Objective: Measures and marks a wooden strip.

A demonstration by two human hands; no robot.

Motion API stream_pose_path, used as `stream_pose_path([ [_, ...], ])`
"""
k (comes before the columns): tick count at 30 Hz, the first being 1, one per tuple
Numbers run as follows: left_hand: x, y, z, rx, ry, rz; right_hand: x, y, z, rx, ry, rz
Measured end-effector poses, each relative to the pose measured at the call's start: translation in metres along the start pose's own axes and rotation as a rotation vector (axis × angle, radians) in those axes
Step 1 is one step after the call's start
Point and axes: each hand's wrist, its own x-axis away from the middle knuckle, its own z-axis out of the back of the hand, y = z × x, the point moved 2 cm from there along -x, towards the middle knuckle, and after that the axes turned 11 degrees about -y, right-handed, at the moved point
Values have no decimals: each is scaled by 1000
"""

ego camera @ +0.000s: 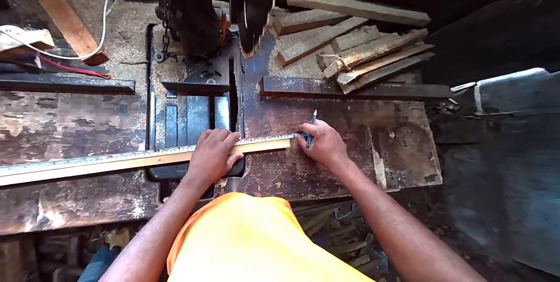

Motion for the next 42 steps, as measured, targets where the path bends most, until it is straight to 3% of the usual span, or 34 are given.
stream_pose_path([
  [11,-45,35,-10,145,88,17,-2,1,0,2,-4,12],
  [24,-52,37,-24,179,230,23,10,-14,-34,-156,200,176],
  [31,-53,38,-25,196,235,41,18,-3,-22,-499,229,321],
  [34,-55,39,-24,195,236,52,22,-7,-5,-791,275,445],
  [37,-55,39,-26,186,254,60,20,-10,-3,-1068,197,487],
  [42,-57,38,-27,175,260,55,8,-11,-20,-887,133,365],
])
